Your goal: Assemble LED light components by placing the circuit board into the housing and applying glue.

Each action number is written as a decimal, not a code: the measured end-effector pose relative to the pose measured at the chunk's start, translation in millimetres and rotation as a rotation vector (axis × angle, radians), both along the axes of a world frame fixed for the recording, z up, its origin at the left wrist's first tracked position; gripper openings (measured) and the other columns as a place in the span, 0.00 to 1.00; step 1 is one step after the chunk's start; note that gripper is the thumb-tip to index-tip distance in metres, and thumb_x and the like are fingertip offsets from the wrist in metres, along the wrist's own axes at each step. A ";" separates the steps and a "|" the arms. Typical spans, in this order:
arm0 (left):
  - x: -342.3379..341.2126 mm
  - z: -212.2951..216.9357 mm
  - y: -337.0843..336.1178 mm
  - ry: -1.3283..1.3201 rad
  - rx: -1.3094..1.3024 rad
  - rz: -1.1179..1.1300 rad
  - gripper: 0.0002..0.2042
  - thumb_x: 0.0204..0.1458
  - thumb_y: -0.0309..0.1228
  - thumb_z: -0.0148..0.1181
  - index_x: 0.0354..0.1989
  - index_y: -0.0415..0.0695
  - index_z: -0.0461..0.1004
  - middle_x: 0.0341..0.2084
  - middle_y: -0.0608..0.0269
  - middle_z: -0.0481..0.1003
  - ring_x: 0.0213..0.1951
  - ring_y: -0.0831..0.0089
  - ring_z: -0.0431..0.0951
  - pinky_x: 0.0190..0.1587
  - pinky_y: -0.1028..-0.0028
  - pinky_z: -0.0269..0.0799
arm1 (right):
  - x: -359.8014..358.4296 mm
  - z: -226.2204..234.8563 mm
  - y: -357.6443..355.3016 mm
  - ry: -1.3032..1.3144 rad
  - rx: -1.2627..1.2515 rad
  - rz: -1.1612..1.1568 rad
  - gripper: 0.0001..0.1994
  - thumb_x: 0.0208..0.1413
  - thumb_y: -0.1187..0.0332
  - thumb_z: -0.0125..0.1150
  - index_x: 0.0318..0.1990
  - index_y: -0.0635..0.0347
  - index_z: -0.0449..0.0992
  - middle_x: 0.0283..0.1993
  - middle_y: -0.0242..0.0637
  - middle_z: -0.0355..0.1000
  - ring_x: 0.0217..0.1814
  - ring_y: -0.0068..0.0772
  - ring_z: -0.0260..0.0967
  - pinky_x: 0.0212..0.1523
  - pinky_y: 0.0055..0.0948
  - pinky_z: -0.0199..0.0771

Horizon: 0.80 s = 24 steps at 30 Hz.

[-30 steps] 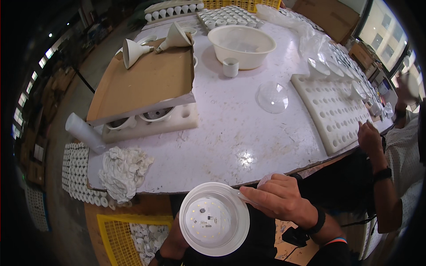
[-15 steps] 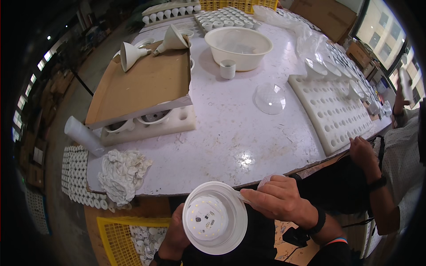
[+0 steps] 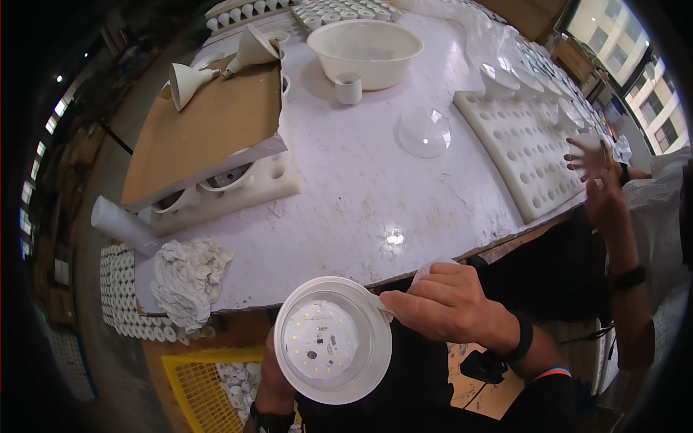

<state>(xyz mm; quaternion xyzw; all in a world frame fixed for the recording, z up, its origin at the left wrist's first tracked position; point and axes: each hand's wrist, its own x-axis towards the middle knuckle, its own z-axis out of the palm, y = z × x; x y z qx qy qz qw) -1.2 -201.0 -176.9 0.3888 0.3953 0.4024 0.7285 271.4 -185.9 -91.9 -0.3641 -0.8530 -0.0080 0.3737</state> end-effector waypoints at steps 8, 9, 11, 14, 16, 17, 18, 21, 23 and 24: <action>8.2 19.0 3.5 -0.299 -0.281 0.144 0.21 0.56 0.40 0.52 0.53 0.39 0.63 0.47 0.56 0.71 0.46 0.69 0.74 0.48 0.70 0.72 | -1.5 -4.8 -5.1 0.024 -0.008 -0.033 0.11 0.39 0.71 0.61 0.34 0.59 0.74 0.17 0.26 0.60 0.15 0.22 0.58 0.17 0.22 0.58; 8.4 19.5 3.8 -0.241 -0.282 0.149 0.20 0.56 0.39 0.52 0.52 0.39 0.64 0.46 0.56 0.72 0.46 0.69 0.74 0.48 0.70 0.72 | -0.9 -4.5 -5.5 0.023 -0.013 -0.031 0.11 0.39 0.71 0.61 0.34 0.59 0.74 0.17 0.27 0.60 0.15 0.22 0.58 0.17 0.22 0.59; 8.4 19.7 4.0 -0.181 -0.282 0.152 0.19 0.56 0.38 0.52 0.52 0.39 0.65 0.46 0.56 0.72 0.46 0.69 0.74 0.47 0.70 0.72 | -0.5 -4.4 -6.5 0.025 -0.018 -0.029 0.10 0.39 0.71 0.61 0.33 0.59 0.73 0.17 0.27 0.60 0.15 0.23 0.58 0.17 0.22 0.59; 8.3 18.7 4.5 -0.243 -0.331 0.147 0.19 0.56 0.37 0.51 0.51 0.38 0.65 0.46 0.53 0.72 0.45 0.67 0.75 0.47 0.69 0.74 | -0.7 -3.7 -7.2 0.010 -0.039 -0.024 0.10 0.39 0.71 0.61 0.33 0.58 0.73 0.17 0.27 0.59 0.14 0.23 0.57 0.16 0.23 0.59; 8.4 17.5 4.8 -0.286 -0.362 0.145 0.18 0.56 0.36 0.51 0.51 0.37 0.65 0.46 0.52 0.72 0.45 0.66 0.75 0.46 0.68 0.74 | -1.0 -3.6 -7.8 0.019 -0.064 -0.021 0.10 0.39 0.71 0.61 0.32 0.58 0.72 0.17 0.27 0.59 0.14 0.24 0.57 0.16 0.23 0.59; 8.4 16.6 5.0 -0.310 -0.375 0.143 0.18 0.56 0.35 0.50 0.51 0.37 0.65 0.46 0.51 0.72 0.45 0.65 0.75 0.46 0.67 0.75 | -0.5 -2.4 -7.7 0.018 -0.061 -0.020 0.10 0.39 0.71 0.61 0.32 0.58 0.72 0.17 0.27 0.59 0.14 0.24 0.57 0.16 0.23 0.59; 8.4 15.3 5.1 -0.334 -0.389 0.141 0.18 0.57 0.35 0.50 0.51 0.37 0.65 0.46 0.50 0.72 0.45 0.64 0.75 0.45 0.67 0.75 | 0.5 -1.1 -7.8 0.016 -0.077 0.006 0.10 0.38 0.74 0.63 0.32 0.59 0.74 0.16 0.26 0.60 0.14 0.22 0.58 0.15 0.22 0.58; 8.0 9.4 6.2 -0.406 -0.425 0.139 0.17 0.57 0.33 0.49 0.51 0.36 0.66 0.46 0.48 0.72 0.44 0.62 0.76 0.44 0.65 0.76 | 2.3 1.1 -8.9 0.004 -0.112 0.040 0.10 0.38 0.76 0.66 0.32 0.60 0.75 0.16 0.26 0.61 0.14 0.20 0.59 0.15 0.20 0.58; -0.9 -7.2 2.8 -0.430 -0.431 0.142 0.17 0.57 0.32 0.49 0.51 0.36 0.66 0.46 0.47 0.71 0.44 0.62 0.76 0.44 0.65 0.77 | 2.7 0.7 -10.8 -0.002 -0.132 0.049 0.10 0.38 0.76 0.66 0.32 0.60 0.75 0.16 0.26 0.61 0.14 0.20 0.60 0.15 0.21 0.58; -16.7 -30.9 -3.6 -0.422 -0.379 0.140 0.18 0.56 0.35 0.50 0.51 0.37 0.66 0.47 0.47 0.71 0.45 0.61 0.76 0.44 0.64 0.77 | 2.5 2.5 -12.5 0.001 -0.147 0.058 0.10 0.38 0.75 0.66 0.32 0.61 0.75 0.16 0.26 0.61 0.14 0.21 0.60 0.15 0.21 0.58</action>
